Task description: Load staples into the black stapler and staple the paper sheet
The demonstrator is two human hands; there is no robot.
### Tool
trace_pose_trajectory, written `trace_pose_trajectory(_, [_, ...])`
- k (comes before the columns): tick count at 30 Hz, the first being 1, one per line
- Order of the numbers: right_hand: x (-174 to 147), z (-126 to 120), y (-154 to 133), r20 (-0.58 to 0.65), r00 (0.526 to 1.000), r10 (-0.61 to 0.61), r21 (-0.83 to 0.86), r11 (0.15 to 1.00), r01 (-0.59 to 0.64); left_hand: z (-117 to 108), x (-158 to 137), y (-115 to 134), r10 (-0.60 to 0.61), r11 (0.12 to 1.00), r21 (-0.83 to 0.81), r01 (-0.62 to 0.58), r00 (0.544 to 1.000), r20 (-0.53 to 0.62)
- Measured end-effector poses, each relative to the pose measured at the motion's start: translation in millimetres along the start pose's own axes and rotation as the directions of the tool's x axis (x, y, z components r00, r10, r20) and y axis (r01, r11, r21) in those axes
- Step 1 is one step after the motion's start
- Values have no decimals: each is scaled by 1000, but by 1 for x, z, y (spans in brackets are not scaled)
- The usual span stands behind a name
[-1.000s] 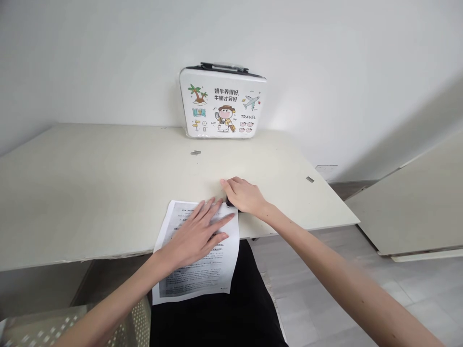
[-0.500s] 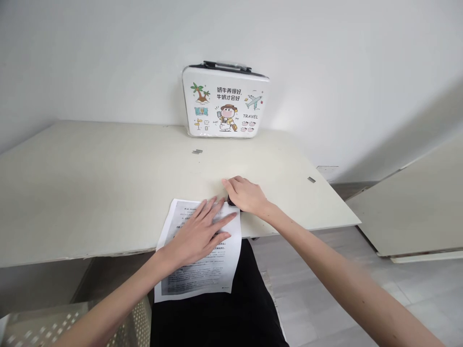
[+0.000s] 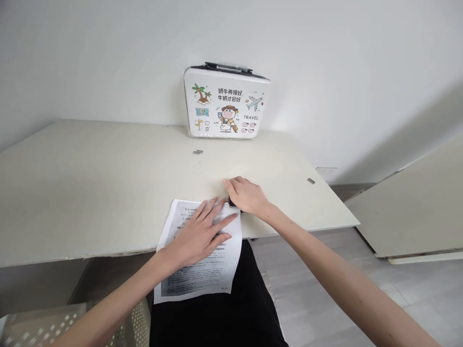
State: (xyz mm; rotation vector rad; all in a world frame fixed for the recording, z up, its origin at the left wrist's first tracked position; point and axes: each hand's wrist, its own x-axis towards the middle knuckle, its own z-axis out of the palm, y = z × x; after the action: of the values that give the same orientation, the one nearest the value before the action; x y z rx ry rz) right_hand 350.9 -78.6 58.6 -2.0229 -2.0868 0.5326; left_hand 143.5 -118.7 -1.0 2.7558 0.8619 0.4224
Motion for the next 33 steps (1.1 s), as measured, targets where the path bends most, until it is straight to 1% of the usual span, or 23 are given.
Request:
trace_pose_trajectory(5, [0,2,0,14,1000,-25,-49,998,26,2,0,-1,-1,1000,-4,1,1000,9])
trace_pose_trajectory(11, [4,11,2,5,999,-40,-152,987,40,0,0,0,-4,1000,-3,4,1000,7])
trace_pose_trajectory(16, [3,22,-6,-51,997,-60,-315,948,41,-2,0,0,-3,1000,-2,3,1000,5])
trace_pose_trajectory(19, [2,24,-11,-65,996,-62,-347,937,36,-3,0,-1,11,1000,-2,-11,1000,6])
trace_pose_trajectory(22, [1,19,-10,-75,993,-96,-278,958,72,-4,-1,-1,17,1000,5,-17,1000,1])
trace_pose_trajectory(25, [-4,11,-1,-113,987,-110,-77,992,102,-4,-4,-4,22,1000,14,-22,999,-25])
trace_pose_trajectory(27, [-11,8,8,-181,971,-155,39,986,164,-6,-6,-7,17,1000,21,-16,999,-32])
trace_pose_trajectory(28, [-16,8,13,-218,957,-191,65,976,209,-7,-7,-10,12,1000,22,-11,999,-31])
trace_pose_trajectory(30, [-27,10,24,-267,927,-265,66,954,292,-10,-10,-15,-4,1000,22,5,1000,-18])
trace_pose_trajectory(32, [-37,15,38,-282,909,-308,50,941,334,-14,-13,-22,-32,999,22,31,999,9])
trace_pose_trajectory(33, [-41,18,46,-289,906,-310,50,940,338,-16,-14,-26,-45,999,25,45,999,23])
